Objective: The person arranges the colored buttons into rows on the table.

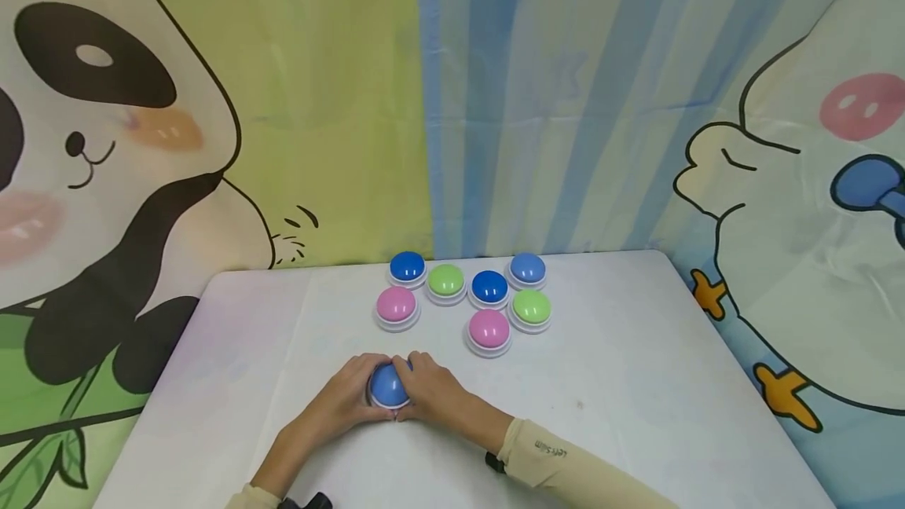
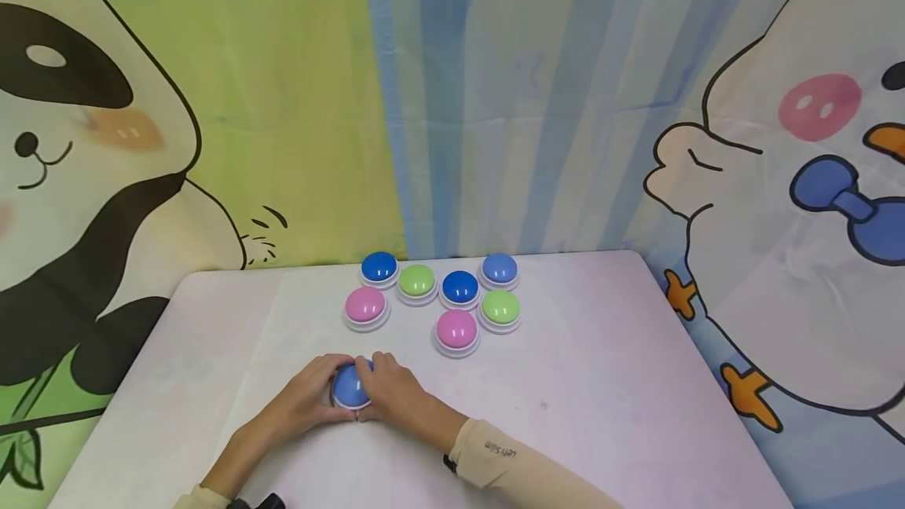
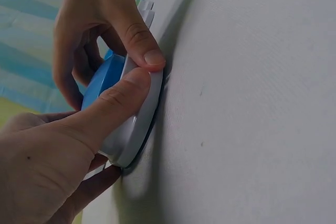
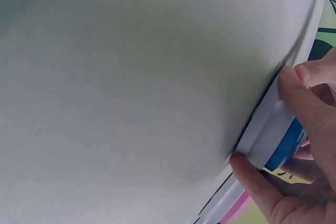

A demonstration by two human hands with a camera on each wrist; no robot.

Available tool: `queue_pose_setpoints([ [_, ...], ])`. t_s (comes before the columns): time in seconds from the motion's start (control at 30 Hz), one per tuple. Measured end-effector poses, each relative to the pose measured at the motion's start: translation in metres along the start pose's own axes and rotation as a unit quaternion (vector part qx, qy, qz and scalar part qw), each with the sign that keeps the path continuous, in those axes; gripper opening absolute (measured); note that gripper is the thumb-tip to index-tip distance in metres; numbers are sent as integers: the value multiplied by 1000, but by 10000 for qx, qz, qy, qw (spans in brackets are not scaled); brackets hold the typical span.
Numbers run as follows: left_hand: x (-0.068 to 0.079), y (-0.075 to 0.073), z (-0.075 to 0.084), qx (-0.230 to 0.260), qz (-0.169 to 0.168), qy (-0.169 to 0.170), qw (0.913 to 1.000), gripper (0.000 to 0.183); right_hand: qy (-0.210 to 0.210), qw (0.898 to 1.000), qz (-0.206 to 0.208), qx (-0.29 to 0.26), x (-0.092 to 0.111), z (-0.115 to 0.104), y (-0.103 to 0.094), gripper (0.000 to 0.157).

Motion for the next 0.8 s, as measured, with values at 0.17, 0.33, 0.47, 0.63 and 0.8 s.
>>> queue_pose_setpoints([
  [0.17, 0, 0, -1, -53, -64, -189, 9998, 88, 15, 10000, -12, -60, -1, 1, 1, 91],
  [0.33, -1, 1, 0, -43, -59, -256, 9996, 94, 10, 10000, 0, -97, -1, 2, 3, 92],
  [0.47, 1, 1, 1, -81, -82, -355, 9993, 98, -63, 9999, 24, -108, -1, 2, 4, 92],
  [0.63, 1, 2, 1, -116, -93, -530, 9985, 102, -198, 9996, 36, -219, -3, 6, 4, 94],
  [0.8, 2, 4, 1, -144, -67, -538, 9984, 103, -236, 9992, 0, -308, -4, 10, 7, 95],
])
Point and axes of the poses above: each hand's wrist, its own x-axis away from the middle knuckle, its own y-axis out of the palm, z = x × y, the point moved 1 cm from there along -x, towards the middle knuckle, and after that the axes turned 11 degrees about x, right-handed, at the moved point
